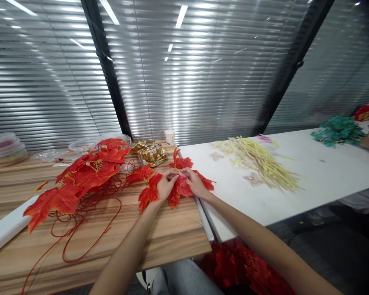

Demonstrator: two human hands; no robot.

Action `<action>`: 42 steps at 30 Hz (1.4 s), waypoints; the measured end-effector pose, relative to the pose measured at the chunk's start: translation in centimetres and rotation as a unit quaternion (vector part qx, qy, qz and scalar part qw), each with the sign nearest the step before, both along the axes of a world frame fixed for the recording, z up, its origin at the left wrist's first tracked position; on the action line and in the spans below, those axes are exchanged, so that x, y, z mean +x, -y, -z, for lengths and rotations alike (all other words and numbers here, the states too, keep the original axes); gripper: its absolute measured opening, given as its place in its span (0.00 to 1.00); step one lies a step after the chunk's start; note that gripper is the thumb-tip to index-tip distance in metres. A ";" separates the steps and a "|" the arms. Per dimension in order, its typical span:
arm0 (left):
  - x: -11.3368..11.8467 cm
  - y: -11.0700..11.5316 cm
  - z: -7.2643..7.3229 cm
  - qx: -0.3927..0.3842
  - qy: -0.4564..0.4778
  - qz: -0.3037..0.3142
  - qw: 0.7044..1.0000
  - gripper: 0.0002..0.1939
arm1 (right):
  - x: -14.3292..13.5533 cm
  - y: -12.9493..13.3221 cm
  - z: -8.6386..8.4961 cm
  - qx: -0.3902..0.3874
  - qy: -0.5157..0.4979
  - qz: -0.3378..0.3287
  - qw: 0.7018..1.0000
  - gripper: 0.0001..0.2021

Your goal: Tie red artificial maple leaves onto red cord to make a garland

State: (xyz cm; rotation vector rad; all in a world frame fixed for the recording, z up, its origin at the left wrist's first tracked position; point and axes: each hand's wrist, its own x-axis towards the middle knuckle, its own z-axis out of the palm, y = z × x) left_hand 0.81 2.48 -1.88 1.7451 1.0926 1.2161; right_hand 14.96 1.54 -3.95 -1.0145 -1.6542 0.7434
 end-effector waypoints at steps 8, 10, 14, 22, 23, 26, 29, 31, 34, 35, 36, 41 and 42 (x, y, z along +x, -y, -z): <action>0.0 0.0 -0.1 0.014 0.006 0.007 1.000 0.04 | 0.0 0.0 0.2 0.002 0.003 -0.002 1.000 0.19; 0.0 -0.1 0.0 0.019 0.008 0.011 1.000 0.04 | 0.1 0.0 0.2 0.005 0.005 0.000 1.000 0.19; 0.0 -0.2 0.2 0.022 0.010 0.014 1.000 0.04 | 0.1 -0.2 0.4 0.004 0.010 0.004 1.000 0.20; 0.0 -0.2 0.2 0.022 0.002 0.006 1.000 0.04 | 0.1 -0.3 0.5 0.004 0.018 0.005 1.000 0.20; 0.0 -0.2 0.2 0.023 0.002 0.008 1.000 0.04 | 0.1 -0.3 0.5 0.005 0.019 0.006 1.000 0.19; 0.0 -0.2 0.2 0.022 0.003 0.007 1.000 0.04 | 0.1 -0.3 0.6 0.004 0.021 0.007 1.000 0.19; 0.0 -0.1 0.1 0.020 0.004 0.008 1.000 0.04 | 0.1 -0.3 0.6 0.005 0.022 0.007 1.000 0.19; 0.0 -0.1 0.0 0.020 0.003 0.009 1.000 0.04 | 0.1 -0.4 0.6 0.006 0.021 0.004 1.000 0.19; 0.0 0.0 -0.1 0.021 0.002 0.010 1.000 0.04 | 0.1 -0.4 0.6 0.006 0.021 0.004 1.000 0.20; 0.0 0.0 -0.1 0.021 0.001 0.010 1.000 0.04 | 0.1 -0.4 0.6 0.006 0.021 0.005 1.000 0.20; 0.0 0.0 -0.1 0.021 0.001 0.011 1.000 0.04 | 0.1 -0.3 0.6 0.007 0.022 0.005 1.000 0.20; 0.0 -0.1 0.0 0.024 0.002 0.014 1.000 0.04 | 0.0 -0.1 0.2 0.009 0.020 0.002 1.000 0.19; 0.0 -0.1 0.0 0.024 0.002 0.014 1.000 0.04 | 0.0 -0.1 0.1 0.009 0.018 0.000 1.000 0.18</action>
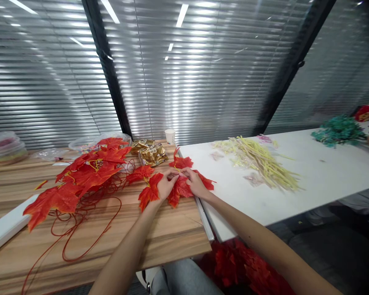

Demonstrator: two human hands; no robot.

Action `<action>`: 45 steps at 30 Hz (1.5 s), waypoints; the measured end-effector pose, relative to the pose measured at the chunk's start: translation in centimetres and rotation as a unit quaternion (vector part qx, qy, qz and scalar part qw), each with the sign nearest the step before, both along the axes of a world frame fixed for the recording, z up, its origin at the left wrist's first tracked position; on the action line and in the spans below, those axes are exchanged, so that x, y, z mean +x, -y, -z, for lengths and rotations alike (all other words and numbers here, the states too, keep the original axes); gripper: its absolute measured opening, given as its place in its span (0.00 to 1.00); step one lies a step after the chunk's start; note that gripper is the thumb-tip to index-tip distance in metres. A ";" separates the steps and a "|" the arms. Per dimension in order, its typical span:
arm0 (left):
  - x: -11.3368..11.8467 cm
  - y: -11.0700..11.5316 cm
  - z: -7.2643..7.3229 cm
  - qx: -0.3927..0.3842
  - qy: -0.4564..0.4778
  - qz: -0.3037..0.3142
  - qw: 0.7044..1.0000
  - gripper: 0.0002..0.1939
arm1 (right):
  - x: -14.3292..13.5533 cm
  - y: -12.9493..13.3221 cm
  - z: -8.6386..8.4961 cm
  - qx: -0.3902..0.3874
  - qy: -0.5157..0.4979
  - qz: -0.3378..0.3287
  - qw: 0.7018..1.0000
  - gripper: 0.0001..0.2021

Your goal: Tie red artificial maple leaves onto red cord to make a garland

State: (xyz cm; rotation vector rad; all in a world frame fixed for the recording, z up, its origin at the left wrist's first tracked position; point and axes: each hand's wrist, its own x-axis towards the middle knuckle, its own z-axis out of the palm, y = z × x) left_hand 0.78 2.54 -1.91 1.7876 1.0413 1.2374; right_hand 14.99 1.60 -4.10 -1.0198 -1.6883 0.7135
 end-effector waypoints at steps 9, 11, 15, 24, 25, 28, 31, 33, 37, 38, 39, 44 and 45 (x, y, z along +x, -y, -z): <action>0.0 -0.1 -0.1 0.001 0.004 0.011 1.000 0.04 | 0.0 -0.1 0.1 0.000 0.005 0.001 1.000 0.19; 0.0 -0.1 0.0 0.001 0.006 0.014 1.000 0.04 | 0.1 -0.1 0.2 0.001 0.004 -0.001 1.000 0.20; -0.1 -0.2 0.1 0.010 0.002 0.020 1.000 0.04 | 0.1 -0.1 0.2 -0.004 0.006 0.001 1.000 0.19; -0.2 -0.5 0.6 0.013 -0.005 0.018 1.000 0.05 | 0.0 0.0 0.1 -0.002 0.001 0.000 1.000 0.19; -0.2 -0.5 0.6 0.013 -0.005 0.019 1.000 0.05 | 0.0 0.0 0.1 -0.004 0.000 -0.001 1.000 0.19; -0.2 -0.4 0.6 0.015 -0.005 0.024 1.000 0.05 | 0.0 0.1 0.0 -0.008 0.001 -0.003 1.000 0.19; -0.1 -0.4 0.6 0.015 -0.004 0.021 1.000 0.05 | 0.0 0.1 -0.1 -0.008 0.004 -0.003 1.000 0.19; -0.1 -0.4 0.6 0.010 -0.003 0.018 1.000 0.05 | 0.0 0.1 0.0 -0.007 0.005 -0.003 1.000 0.19; -0.1 -0.3 0.6 0.007 -0.004 0.019 1.000 0.05 | 0.1 0.0 0.0 -0.007 0.006 -0.003 1.000 0.19; -0.1 -0.3 0.5 0.006 -0.006 0.020 1.000 0.05 | 0.1 0.0 0.1 -0.007 0.005 -0.005 1.000 0.19; -0.1 -0.3 0.5 0.004 -0.006 0.020 1.000 0.05 | 0.1 0.0 0.1 -0.007 0.003 -0.006 1.000 0.19; -0.1 -0.2 0.3 0.008 -0.008 0.029 1.000 0.05 | 0.0 0.0 0.1 -0.007 0.003 -0.007 1.000 0.18; -0.1 -0.2 0.3 0.009 -0.008 0.030 0.999 0.05 | 0.0 0.0 0.1 -0.007 0.003 -0.007 1.000 0.18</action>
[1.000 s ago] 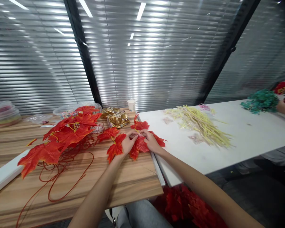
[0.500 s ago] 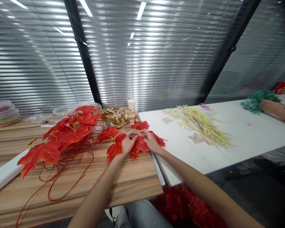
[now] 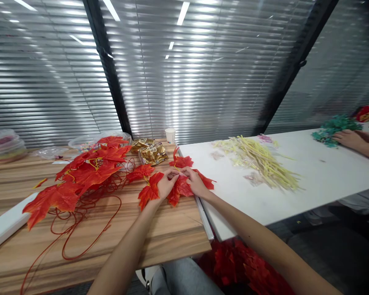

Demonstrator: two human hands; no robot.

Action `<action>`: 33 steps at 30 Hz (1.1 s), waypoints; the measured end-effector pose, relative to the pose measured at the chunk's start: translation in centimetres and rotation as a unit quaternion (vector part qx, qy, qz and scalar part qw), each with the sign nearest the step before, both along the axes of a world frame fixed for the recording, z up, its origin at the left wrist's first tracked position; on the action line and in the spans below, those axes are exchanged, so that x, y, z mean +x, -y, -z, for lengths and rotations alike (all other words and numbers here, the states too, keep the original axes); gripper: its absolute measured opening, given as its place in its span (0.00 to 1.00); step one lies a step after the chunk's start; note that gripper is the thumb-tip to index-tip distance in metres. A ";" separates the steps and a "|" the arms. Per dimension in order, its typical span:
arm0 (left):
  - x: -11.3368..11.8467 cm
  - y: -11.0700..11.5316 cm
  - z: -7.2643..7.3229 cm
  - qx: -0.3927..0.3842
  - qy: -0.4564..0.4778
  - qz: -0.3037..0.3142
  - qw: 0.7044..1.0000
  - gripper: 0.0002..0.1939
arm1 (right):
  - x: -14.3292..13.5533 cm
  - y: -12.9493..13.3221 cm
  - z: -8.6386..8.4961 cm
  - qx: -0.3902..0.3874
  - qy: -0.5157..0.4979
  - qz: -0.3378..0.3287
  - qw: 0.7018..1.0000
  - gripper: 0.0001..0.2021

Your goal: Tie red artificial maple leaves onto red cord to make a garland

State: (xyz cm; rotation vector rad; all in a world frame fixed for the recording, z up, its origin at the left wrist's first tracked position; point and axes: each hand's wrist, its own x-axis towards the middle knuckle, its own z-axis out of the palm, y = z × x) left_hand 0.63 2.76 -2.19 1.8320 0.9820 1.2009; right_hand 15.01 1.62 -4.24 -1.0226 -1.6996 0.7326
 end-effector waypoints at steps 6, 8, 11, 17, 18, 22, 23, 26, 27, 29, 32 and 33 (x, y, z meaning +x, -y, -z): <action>0.0 -0.1 0.3 0.013 0.004 0.006 1.000 0.05 | 0.0 0.1 -0.1 -0.001 0.002 -0.001 1.000 0.18; 0.0 -0.2 0.3 0.016 0.004 0.006 1.000 0.05 | 0.0 0.1 -0.2 -0.003 0.005 0.002 1.000 0.18; 0.0 -0.1 0.3 0.018 0.004 0.007 1.000 0.05 | 0.0 0.2 -0.3 -0.002 0.004 0.000 1.000 0.17; 0.1 0.1 0.0 0.007 0.013 0.011 1.000 0.05 | -0.1 0.3 -0.4 -0.003 -0.003 -0.003 1.000 0.16; 0.1 0.2 -0.1 0.006 0.013 0.010 1.000 0.05 | -0.1 0.3 -0.4 -0.004 -0.003 -0.004 1.000 0.16; 0.1 0.1 0.0 -0.003 0.014 0.008 1.000 0.05 | -0.1 0.3 -0.5 -0.004 -0.003 -0.004 1.000 0.15; 0.1 0.1 0.0 -0.004 0.013 0.007 1.000 0.05 | -0.1 0.3 -0.5 -0.004 -0.004 -0.005 1.000 0.14; 0.1 0.1 0.1 -0.002 0.008 0.000 1.000 0.05 | -0.1 0.4 -0.5 -0.004 -0.004 -0.006 1.000 0.13; 0.1 0.1 0.0 -0.002 0.007 -0.002 1.000 0.05 | -0.1 0.4 -0.5 -0.004 -0.002 -0.004 1.000 0.13; 0.1 0.1 0.0 -0.005 0.004 -0.005 1.000 0.05 | -0.1 0.3 -0.4 -0.002 0.004 0.000 1.000 0.14; 0.2 0.2 -0.1 -0.015 0.002 -0.010 1.000 0.04 | 0.0 0.3 -0.3 0.002 0.013 0.003 1.000 0.15; 0.2 0.2 -0.1 -0.018 0.003 -0.011 1.000 0.04 | 0.0 0.2 -0.2 0.003 0.015 0.004 1.000 0.15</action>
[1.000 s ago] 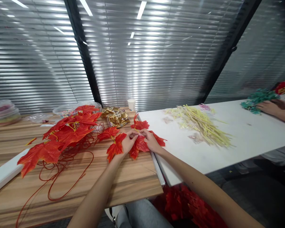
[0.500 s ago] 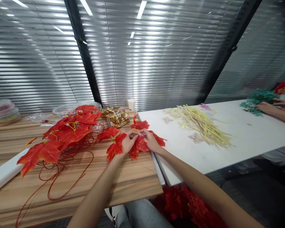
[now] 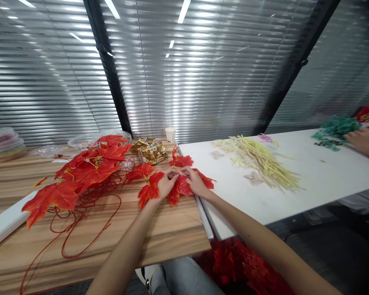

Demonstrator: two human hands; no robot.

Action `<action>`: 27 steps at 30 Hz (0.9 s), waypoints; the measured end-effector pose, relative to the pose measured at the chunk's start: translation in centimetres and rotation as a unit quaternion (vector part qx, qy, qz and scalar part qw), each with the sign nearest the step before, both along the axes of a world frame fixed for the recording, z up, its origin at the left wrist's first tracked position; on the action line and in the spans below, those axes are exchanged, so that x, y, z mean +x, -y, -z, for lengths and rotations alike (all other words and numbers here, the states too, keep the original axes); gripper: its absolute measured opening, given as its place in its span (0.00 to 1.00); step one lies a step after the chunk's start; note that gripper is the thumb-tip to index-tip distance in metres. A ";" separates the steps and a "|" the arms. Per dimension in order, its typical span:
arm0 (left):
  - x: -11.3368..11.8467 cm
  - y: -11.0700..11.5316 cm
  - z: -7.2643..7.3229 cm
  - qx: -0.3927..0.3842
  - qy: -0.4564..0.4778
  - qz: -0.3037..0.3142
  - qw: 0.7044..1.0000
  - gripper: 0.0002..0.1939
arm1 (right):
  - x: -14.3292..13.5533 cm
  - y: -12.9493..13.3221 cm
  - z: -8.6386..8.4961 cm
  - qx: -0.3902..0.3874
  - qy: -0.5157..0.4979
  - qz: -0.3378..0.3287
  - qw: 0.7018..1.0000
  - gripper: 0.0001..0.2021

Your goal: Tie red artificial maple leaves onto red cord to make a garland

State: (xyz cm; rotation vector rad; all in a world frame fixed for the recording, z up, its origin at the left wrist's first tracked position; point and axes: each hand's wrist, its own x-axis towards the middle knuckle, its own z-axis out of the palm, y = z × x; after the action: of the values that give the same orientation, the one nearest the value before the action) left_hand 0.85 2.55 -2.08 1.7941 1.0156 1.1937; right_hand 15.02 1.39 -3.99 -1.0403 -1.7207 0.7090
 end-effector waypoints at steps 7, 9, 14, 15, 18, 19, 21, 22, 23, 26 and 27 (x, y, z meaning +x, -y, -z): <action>-0.1 -0.1 0.1 0.003 0.002 0.006 1.000 0.05 | 0.0 -0.1 0.1 -0.001 0.007 0.006 1.000 0.15; -0.1 0.0 0.1 0.006 -0.002 0.010 1.000 0.05 | 0.0 0.0 0.1 -0.001 0.004 0.003 1.000 0.15; 0.0 0.0 0.0 -0.002 0.004 0.010 1.000 0.05 | 0.0 0.0 0.0 0.001 -0.001 0.002 1.000 0.13; 0.0 0.0 0.0 -0.001 0.004 0.010 1.000 0.05 | 0.0 0.0 0.0 0.001 -0.001 0.000 1.000 0.13; 0.0 -0.1 0.0 0.005 0.002 0.009 1.000 0.05 | 0.0 0.0 0.0 -0.002 -0.003 -0.005 1.000 0.14; 0.0 -0.1 0.1 0.006 0.002 0.007 1.000 0.05 | 0.0 0.0 0.0 -0.003 -0.003 -0.005 1.000 0.14; 0.0 -0.1 0.1 0.003 0.002 0.005 1.000 0.05 | 0.0 0.0 0.1 -0.003 -0.003 -0.004 1.000 0.14; 0.0 -0.1 0.1 0.001 0.002 0.005 1.000 0.05 | 0.0 -0.1 0.1 -0.003 -0.003 -0.005 1.000 0.15; 0.0 -0.1 0.1 0.001 0.002 0.007 1.000 0.05 | 0.0 -0.1 0.2 -0.003 -0.003 -0.005 1.000 0.15; -0.1 -0.1 0.2 0.002 0.006 0.019 1.000 0.05 | 0.0 -0.1 0.2 -0.004 -0.002 -0.008 1.000 0.16; -0.1 -0.1 0.2 0.003 0.006 0.021 1.000 0.05 | 0.0 -0.1 0.2 -0.004 -0.001 -0.008 1.000 0.16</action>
State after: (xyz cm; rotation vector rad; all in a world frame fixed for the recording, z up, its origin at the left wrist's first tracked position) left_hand 0.75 2.68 -2.24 1.8018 0.9631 1.1817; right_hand 15.06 1.52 -4.15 -1.0334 -1.7271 0.7274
